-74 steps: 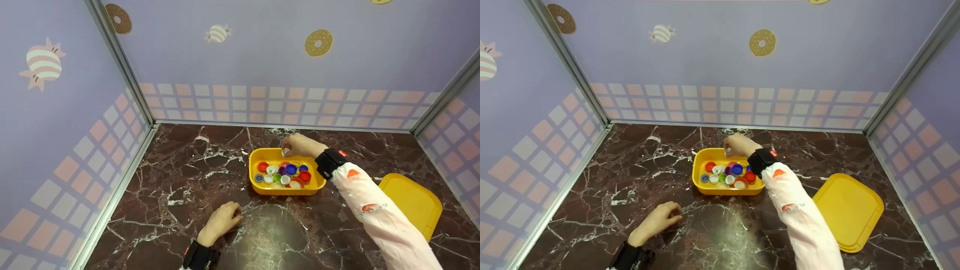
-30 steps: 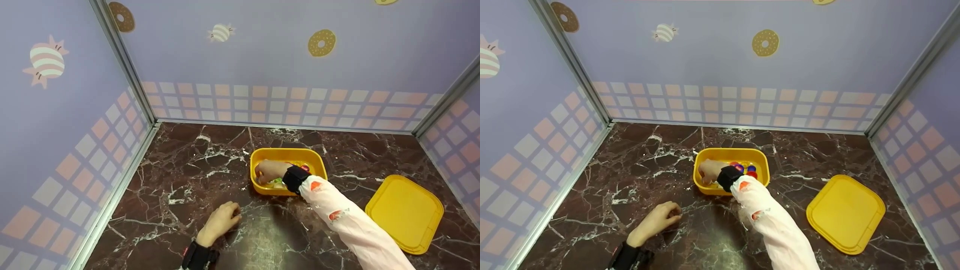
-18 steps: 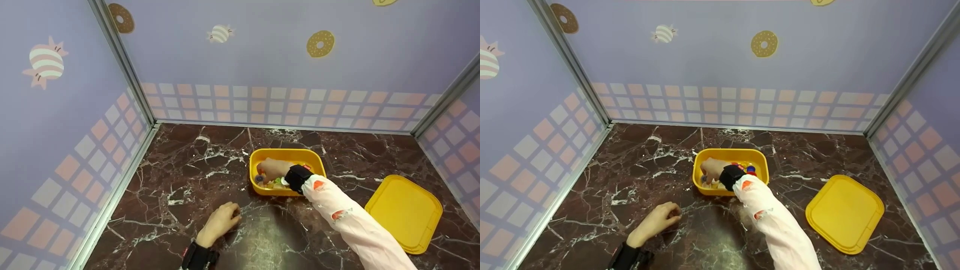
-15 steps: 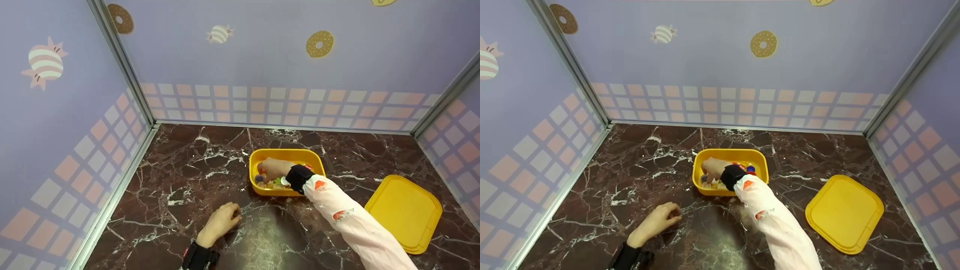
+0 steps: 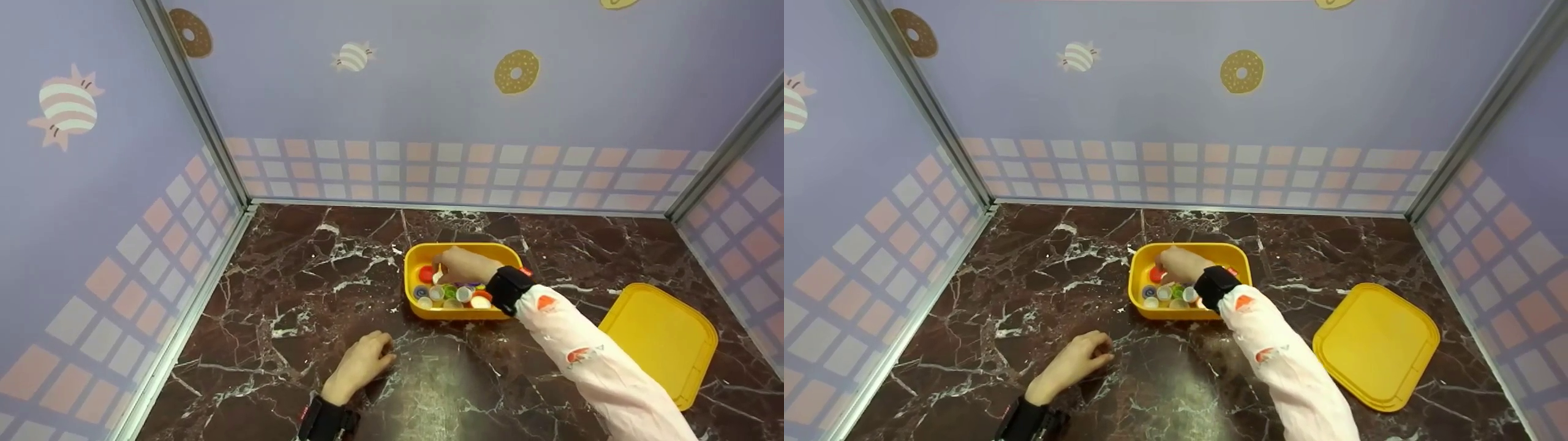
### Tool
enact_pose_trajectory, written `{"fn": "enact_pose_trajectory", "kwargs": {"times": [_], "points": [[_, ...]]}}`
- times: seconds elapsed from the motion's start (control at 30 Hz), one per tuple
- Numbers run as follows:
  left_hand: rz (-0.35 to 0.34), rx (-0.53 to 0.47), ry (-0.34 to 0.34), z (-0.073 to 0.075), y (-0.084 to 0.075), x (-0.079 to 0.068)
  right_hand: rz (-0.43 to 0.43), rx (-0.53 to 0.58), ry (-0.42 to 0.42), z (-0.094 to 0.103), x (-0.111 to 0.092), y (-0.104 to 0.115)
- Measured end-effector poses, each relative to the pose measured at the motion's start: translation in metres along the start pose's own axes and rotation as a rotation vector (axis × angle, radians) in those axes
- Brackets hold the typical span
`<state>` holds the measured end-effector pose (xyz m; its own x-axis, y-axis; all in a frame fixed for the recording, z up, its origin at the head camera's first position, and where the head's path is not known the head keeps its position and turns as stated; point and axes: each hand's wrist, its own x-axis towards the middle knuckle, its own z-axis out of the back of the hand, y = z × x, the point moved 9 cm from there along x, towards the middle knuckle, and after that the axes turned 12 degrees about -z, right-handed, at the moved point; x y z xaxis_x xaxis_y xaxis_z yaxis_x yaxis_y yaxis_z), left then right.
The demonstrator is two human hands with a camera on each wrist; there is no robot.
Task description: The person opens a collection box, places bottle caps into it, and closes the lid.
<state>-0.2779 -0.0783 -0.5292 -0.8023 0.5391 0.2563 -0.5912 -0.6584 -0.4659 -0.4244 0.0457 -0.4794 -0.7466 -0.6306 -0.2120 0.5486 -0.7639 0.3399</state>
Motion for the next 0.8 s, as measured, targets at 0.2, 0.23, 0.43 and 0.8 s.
{"fn": "enact_pose_trajectory", "kwargs": {"times": [0.2, 0.23, 0.43, 0.8], "points": [[-0.021, 0.016, -0.015, 0.001, -0.001, 0.002, 0.018, 0.041, -0.147, 0.022, -0.018, -0.015], [-0.028, 0.019, -0.024, 0.001, -0.002, 0.003, 0.029, 0.049, -0.185, 0.026, -0.022, -0.018], [-0.028, 0.057, -0.131, 0.01, 0.0, 0.01, -0.027, 0.097, -0.422, 0.048, -0.048, -0.05], [0.087, 0.002, -0.44, 0.038, 0.014, 0.042, -0.496, 0.18, -0.656, 0.036, -0.103, -0.139]]}}
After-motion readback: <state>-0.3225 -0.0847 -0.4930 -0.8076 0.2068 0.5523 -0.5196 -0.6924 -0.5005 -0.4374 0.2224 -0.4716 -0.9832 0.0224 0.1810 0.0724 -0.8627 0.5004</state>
